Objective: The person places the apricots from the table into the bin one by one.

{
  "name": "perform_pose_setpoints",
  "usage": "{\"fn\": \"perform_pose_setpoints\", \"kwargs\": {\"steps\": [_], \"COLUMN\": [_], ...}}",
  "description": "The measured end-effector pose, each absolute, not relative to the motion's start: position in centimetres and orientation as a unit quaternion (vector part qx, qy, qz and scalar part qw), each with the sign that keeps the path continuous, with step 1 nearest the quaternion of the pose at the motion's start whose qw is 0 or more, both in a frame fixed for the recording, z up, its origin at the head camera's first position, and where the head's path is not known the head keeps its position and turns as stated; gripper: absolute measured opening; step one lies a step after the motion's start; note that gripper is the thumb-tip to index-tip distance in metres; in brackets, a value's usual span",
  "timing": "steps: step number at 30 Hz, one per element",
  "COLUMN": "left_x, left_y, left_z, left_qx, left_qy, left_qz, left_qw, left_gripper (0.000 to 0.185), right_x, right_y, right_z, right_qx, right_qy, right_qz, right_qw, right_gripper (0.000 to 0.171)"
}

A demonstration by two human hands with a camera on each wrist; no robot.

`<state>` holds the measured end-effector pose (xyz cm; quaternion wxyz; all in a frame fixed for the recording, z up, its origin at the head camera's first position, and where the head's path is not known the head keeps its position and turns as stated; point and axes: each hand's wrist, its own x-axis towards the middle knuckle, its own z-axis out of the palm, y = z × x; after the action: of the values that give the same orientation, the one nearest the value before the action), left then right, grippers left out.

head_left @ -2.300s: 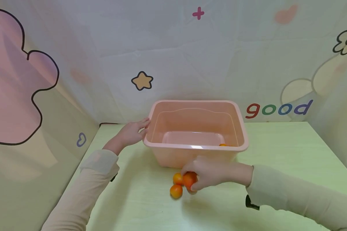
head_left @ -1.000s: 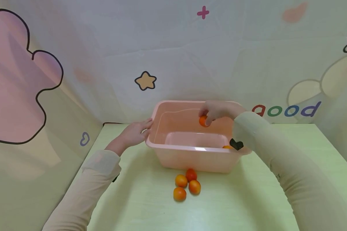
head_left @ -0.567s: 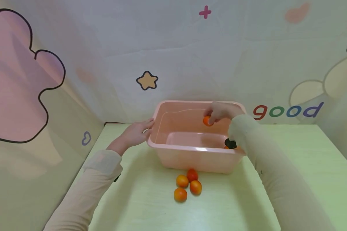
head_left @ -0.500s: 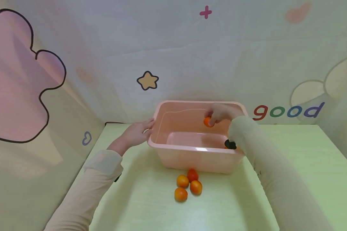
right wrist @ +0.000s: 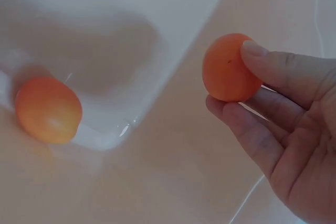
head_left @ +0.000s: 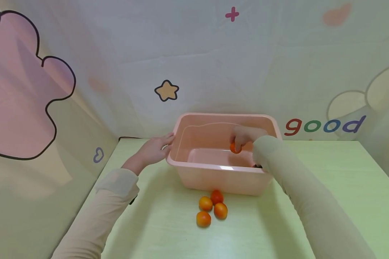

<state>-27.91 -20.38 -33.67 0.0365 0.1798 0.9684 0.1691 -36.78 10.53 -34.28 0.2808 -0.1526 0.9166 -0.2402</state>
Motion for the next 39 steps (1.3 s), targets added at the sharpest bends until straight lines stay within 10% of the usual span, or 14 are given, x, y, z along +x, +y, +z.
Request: {"fn": "perform_pose_setpoints", "kwargs": {"steps": [11, 21, 39], "left_x": [-27.9, -27.7, -27.8], "left_y": [-20.3, -20.2, -20.3], "left_z": [-33.7, -33.5, -33.5], "left_qx": [0.167, 0.169, 0.172], "left_qy": [0.968, 0.968, 0.967], "left_qz": [0.181, 0.179, 0.183], "left_qw": [0.047, 0.048, 0.048], "left_gripper": [0.048, 0.048, 0.048], "right_x": [-33.9, -36.5, -32.7], "right_y": [9.8, 9.9, 10.9], "right_z": [-32.8, -31.4, -27.3], "right_qx": [0.030, -0.203, -0.317], "right_qy": [0.868, 0.912, 0.899], "right_qz": [-0.348, -0.166, -0.188], "right_qw": [0.354, 0.317, 0.237], "right_gripper": [0.045, 0.043, 0.043]}}
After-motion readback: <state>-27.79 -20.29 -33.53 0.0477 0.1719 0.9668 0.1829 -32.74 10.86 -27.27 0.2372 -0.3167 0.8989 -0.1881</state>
